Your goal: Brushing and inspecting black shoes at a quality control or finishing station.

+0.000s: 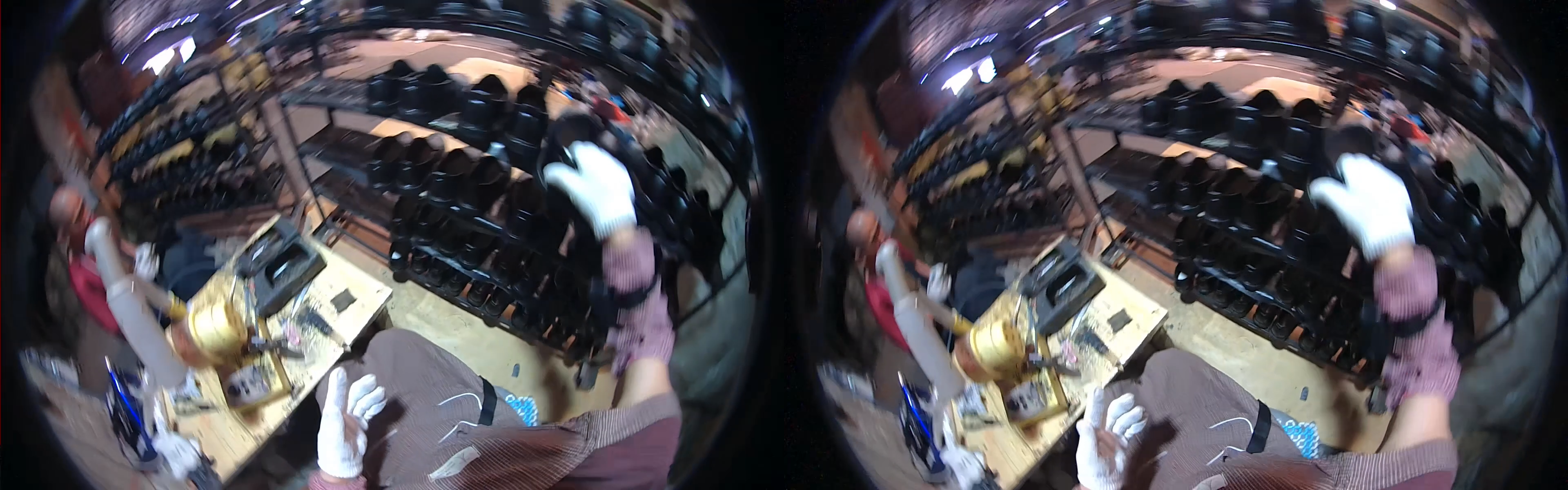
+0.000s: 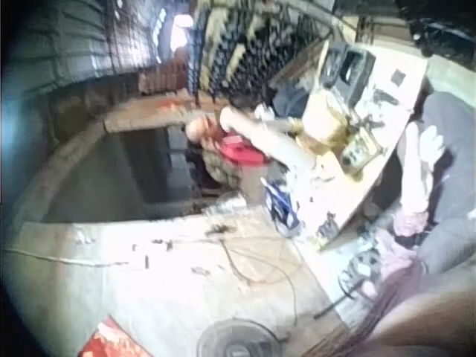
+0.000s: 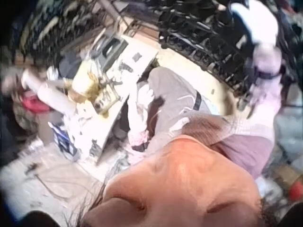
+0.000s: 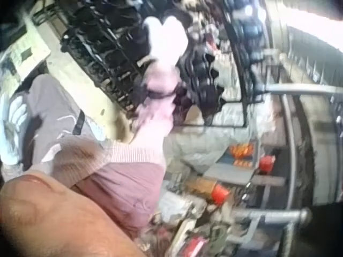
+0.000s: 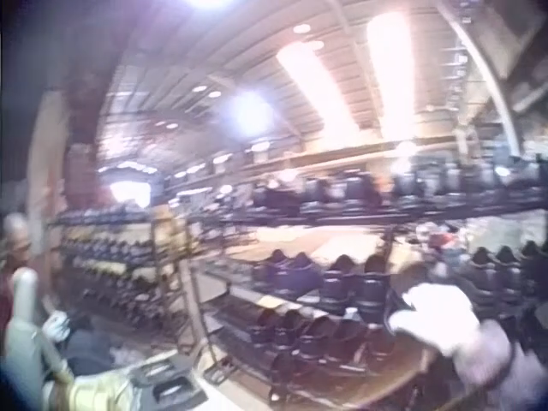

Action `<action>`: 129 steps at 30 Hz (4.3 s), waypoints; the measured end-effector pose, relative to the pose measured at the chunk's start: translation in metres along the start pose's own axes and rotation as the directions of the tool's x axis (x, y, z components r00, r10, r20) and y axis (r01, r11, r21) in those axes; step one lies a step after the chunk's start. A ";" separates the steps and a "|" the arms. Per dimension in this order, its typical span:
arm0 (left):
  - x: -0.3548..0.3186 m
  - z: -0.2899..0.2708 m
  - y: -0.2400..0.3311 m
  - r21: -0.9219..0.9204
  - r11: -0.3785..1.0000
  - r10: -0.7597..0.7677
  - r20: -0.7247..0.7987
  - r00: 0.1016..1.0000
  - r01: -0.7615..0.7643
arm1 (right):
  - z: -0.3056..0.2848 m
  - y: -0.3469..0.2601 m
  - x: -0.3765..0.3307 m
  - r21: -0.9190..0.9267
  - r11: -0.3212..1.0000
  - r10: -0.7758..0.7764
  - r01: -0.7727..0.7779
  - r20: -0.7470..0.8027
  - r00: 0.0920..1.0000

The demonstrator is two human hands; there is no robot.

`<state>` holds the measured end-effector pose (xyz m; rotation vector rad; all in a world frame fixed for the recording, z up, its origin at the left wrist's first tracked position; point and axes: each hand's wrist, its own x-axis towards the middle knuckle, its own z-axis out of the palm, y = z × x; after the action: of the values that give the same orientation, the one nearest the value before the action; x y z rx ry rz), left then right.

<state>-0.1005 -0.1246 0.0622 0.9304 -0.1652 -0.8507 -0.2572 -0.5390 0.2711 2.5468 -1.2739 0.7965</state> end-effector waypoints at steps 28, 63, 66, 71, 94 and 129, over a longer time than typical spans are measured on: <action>-0.015 -0.132 0.061 -0.100 0.824 0.449 -0.484 0.751 -0.557 | 0.124 -0.192 -0.220 0.898 0.026 -0.916 0.439 -0.155 0.371; 0.052 -0.160 0.042 -0.631 0.364 0.701 -0.298 0.647 -0.685 | 0.190 -0.204 -0.220 0.843 0.512 -0.858 0.167 0.493 0.142; 0.045 -0.146 0.063 -0.462 0.426 0.665 -0.422 0.616 -0.777 | 0.190 -0.205 -0.218 0.824 0.541 -0.841 0.166 0.526 0.130; 0.024 -0.184 0.089 -0.156 0.608 0.608 -0.539 0.583 -0.778 | 0.186 -0.207 -0.216 0.828 0.534 -0.845 0.169 0.516 0.141; -0.030 -0.092 -0.043 -0.034 0.999 -0.002 -0.603 0.798 -0.023 | 0.127 -0.187 -0.163 0.888 0.428 -0.854 -0.166 0.458 0.249; -0.047 -0.149 0.035 -0.191 0.888 0.292 -0.470 0.833 -0.418 | 0.126 -0.207 -0.224 0.891 0.140 -0.975 0.432 0.201 -0.098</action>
<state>-0.0421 0.0140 0.0085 0.7567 0.1639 -0.2899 -0.1558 -0.3072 0.0594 3.4199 1.0468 -0.5809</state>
